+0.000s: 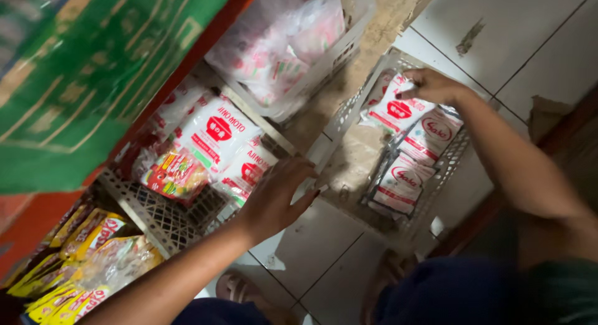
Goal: The person organizes and stocks small packets of seasoning and powder into plastic baskets and onto shelves by hand.
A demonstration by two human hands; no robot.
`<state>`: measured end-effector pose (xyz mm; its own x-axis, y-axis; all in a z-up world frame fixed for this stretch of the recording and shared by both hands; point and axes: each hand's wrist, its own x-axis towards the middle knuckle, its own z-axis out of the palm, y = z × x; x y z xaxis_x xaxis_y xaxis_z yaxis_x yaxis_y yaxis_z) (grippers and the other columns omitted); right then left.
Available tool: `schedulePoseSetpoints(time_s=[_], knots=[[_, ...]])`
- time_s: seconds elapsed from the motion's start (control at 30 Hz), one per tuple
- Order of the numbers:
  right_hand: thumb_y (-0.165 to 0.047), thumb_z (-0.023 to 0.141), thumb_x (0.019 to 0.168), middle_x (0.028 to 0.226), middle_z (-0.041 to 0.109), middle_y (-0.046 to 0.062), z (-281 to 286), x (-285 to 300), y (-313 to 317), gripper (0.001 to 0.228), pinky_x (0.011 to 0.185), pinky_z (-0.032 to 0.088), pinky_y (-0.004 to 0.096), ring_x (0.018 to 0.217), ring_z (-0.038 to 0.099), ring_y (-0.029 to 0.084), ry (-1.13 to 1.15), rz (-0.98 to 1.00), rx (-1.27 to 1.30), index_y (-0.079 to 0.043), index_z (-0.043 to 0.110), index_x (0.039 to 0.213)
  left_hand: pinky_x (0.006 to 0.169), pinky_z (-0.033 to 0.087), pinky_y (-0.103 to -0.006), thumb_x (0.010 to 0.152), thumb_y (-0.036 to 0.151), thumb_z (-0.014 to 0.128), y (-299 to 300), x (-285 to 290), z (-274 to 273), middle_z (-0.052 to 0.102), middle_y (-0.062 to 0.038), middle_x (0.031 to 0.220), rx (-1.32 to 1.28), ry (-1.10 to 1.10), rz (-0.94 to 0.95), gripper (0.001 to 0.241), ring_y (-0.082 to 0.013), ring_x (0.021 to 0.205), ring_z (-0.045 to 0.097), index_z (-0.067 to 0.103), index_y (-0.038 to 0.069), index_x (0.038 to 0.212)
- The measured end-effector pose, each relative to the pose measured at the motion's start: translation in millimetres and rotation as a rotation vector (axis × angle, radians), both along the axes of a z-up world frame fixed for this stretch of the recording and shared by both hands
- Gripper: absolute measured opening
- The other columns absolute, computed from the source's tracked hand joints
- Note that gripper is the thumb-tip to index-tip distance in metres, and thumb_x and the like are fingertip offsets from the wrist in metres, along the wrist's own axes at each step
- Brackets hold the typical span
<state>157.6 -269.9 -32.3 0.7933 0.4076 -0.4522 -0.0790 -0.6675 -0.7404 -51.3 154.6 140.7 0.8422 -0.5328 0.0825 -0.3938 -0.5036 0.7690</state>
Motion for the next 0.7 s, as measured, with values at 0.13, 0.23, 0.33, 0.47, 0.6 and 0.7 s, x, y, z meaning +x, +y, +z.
schedulePoseSetpoints(time_s=[0.13, 0.23, 0.33, 0.47, 0.6, 0.7], knots=[[-0.026, 0.074, 0.092, 0.115, 0.072, 0.015, -26.3, -4.3, 10.5, 0.056, 0.092, 0.052, 0.042, 0.104, 0.067, 0.031, -0.475, -0.062, -0.462, -0.012, 0.060, 0.144, 0.102, 0.047, -0.0481, 0.090, 0.013, 0.073, -4.8, 4.0, -5.1, 0.063, -0.015, 0.127, 0.019, -0.060, 0.010, 0.027, -0.0389, 0.124, 0.057, 0.063, 0.005, 0.115], [-0.046, 0.067, 0.095, 0.142, 0.056, 0.017, -64.4, -32.9, 26.8, 0.065, 0.105, 0.041, 0.050, 0.129, 0.051, 0.035, -0.643, 0.044, -0.614, -0.011, 0.052, 0.148, 0.102, 0.047, -0.0469, 0.091, 0.013, 0.071, -3.9, 7.9, -6.4, 0.063, -0.014, 0.127, 0.018, -0.035, 0.023, 0.025, -0.0370, 0.125, 0.057, 0.064, 0.007, 0.114], [-0.067, 0.060, 0.088, 0.164, 0.022, 0.024, -101.5, -52.9, 40.1, 0.097, 0.111, 0.020, 0.067, 0.150, 0.022, 0.042, -0.580, 0.140, -0.781, -0.008, 0.028, 0.158, 0.101, 0.047, -0.0469, 0.092, 0.013, 0.070, -3.8, 8.7, -10.7, 0.063, -0.013, 0.125, 0.028, -0.001, 0.030, 0.022, -0.0357, 0.122, 0.058, 0.064, 0.008, 0.112], [-0.071, 0.054, 0.086, 0.170, 0.005, 0.022, -127.2, -23.5, 12.7, 0.102, 0.121, 0.008, 0.065, 0.156, 0.007, 0.042, -0.434, 0.259, -0.678, -0.015, 0.018, 0.164, 0.103, 0.045, -0.0494, 0.092, 0.013, 0.069, -2.4, 11.3, -23.3, 0.062, -0.015, 0.124, -0.046, -0.094, -0.019, 0.025, -0.0372, 0.123, 0.056, 0.063, 0.006, 0.115], [-0.067, 0.052, 0.090, 0.169, 0.004, 0.022, -134.7, -10.1, 3.5, 0.097, 0.119, 0.007, 0.064, 0.154, 0.005, 0.043, -0.463, 0.308, -0.625, -0.015, 0.017, 0.164, 0.104, 0.046, -0.0483, 0.097, 0.013, 0.068, -0.4, 6.3, -36.0, 0.064, -0.011, 0.124, -0.059, -0.170, -0.036, 0.016, -0.0340, 0.123, 0.058, 0.065, 0.010, 0.112], [-0.058, 0.055, 0.091, 0.165, 0.018, 0.019, -127.1, -10.7, 22.5, 0.083, 0.116, 0.015, 0.065, 0.149, 0.020, 0.038, -0.509, 0.328, -0.662, -0.015, 0.031, 0.158, 0.099, 0.045, -0.0487, 0.094, 0.013, 0.069, 11.6, 1.4, -52.8, 0.063, -0.014, 0.126, -0.031, -0.242, 0.049, 0.024, -0.0360, 0.120, 0.057, 0.066, 0.008, 0.116]])
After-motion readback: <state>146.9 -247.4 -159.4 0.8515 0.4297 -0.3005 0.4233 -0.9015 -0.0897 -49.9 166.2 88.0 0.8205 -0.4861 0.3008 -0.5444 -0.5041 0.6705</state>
